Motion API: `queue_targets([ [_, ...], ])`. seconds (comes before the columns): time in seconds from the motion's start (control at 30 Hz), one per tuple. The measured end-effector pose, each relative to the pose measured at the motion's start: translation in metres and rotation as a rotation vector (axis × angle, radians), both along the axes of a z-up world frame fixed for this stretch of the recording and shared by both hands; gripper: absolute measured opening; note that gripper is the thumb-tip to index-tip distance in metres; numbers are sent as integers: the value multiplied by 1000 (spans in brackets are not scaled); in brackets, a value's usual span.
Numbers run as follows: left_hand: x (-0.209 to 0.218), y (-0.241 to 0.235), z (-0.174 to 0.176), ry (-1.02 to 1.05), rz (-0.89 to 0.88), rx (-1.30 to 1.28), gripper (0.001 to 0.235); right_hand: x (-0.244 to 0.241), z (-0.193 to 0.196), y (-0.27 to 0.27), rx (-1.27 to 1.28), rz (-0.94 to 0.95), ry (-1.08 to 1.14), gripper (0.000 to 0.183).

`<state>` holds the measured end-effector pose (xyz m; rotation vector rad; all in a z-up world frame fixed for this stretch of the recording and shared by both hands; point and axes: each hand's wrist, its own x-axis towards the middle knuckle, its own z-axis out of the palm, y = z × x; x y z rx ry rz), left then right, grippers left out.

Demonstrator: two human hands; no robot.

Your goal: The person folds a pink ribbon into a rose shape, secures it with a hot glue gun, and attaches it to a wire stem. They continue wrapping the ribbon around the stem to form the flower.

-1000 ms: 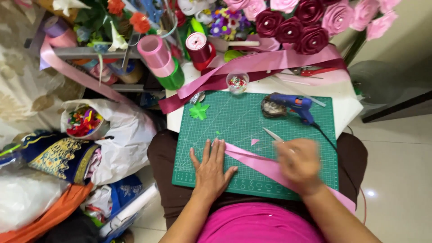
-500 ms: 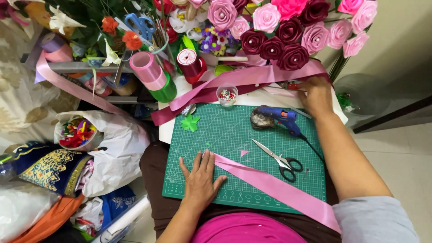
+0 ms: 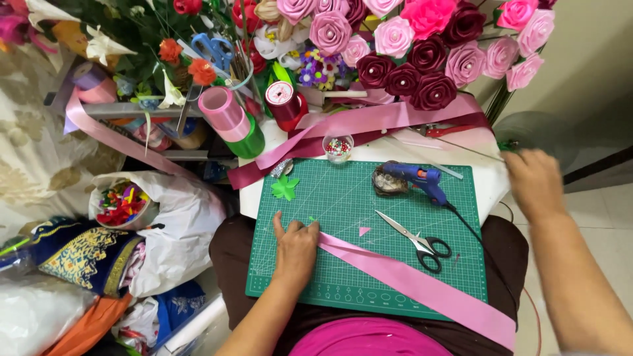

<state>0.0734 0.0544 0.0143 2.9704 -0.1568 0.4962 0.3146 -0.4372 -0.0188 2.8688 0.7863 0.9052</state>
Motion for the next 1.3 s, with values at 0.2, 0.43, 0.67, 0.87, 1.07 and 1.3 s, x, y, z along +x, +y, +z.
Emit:
queue_targets([
  [0.2, 21, 16, 11, 240, -28, 30, 21, -121, -13, -113, 83, -135, 41, 28],
  [0.43, 37, 36, -27, 318, -62, -28, 3, -223, -26, -132, 571, -214, 257, 21],
  [0.67, 11, 33, 18, 231, -136, -337, 9, -195, -30, -90, 438, -224, 132, 21],
  [0.87, -17, 40, 62, 487, 31, -812, 2, -137, -21, -40, 538, -89, 141, 23],
  [1.07, -37, 45, 62, 354, 108, -1266, 11, -125, 7, -2, 525, 18, 86, 23],
  [1.3, -30, 26, 52, 326, 349, -2042, 32, -184, 15, 15, 561, -31, 201, 25],
])
